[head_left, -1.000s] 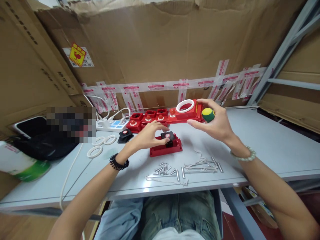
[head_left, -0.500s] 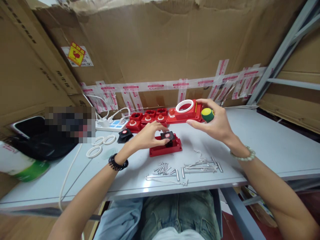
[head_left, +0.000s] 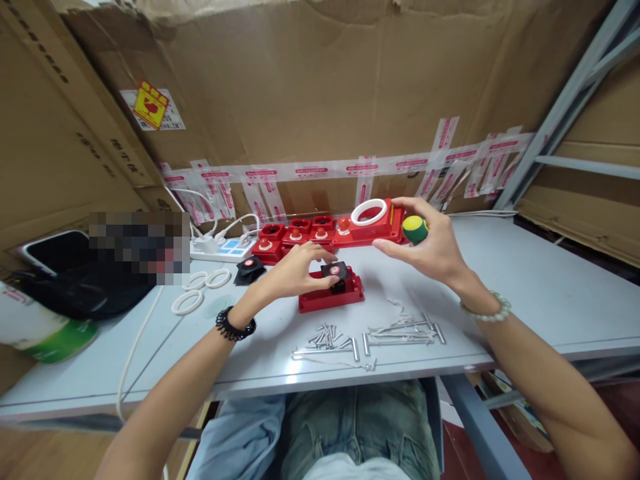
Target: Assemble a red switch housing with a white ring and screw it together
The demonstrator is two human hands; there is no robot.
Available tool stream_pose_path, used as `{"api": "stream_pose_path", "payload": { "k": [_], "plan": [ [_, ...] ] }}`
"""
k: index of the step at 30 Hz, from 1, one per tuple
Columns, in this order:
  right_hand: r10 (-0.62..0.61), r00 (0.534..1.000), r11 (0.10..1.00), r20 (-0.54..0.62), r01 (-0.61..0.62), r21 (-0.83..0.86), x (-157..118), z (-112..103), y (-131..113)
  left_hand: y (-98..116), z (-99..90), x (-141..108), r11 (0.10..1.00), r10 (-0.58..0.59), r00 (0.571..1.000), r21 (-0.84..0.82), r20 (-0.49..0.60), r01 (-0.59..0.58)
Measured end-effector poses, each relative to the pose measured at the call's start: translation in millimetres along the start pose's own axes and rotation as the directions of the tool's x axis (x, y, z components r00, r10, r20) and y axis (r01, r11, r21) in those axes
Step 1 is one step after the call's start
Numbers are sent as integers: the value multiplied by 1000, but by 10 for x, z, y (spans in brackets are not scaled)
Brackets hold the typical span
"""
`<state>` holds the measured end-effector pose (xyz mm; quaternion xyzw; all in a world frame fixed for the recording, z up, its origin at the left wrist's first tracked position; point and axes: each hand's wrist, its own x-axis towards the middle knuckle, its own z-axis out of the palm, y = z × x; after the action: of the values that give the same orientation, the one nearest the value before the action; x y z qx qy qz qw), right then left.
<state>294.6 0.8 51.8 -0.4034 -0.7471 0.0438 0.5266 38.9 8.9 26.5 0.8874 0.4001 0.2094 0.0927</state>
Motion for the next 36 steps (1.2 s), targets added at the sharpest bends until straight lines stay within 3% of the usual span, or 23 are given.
{"api": "stream_pose_path", "payload": {
  "k": [30,33,36],
  "plan": [
    [0,1000,1000,-2,0,12,1,16,9,-12,19,-7,998,8,1000,-63,23,-7],
    [-1,1000,999,1,1,45,-1,36,15,-8,-33,-54,996,-13,1000,-83,-21,12],
    [-20,1000,994,24,17,112,-19,90,22,-8,-98,-128,991,-49,985,-134,-163,27]
  ]
}}
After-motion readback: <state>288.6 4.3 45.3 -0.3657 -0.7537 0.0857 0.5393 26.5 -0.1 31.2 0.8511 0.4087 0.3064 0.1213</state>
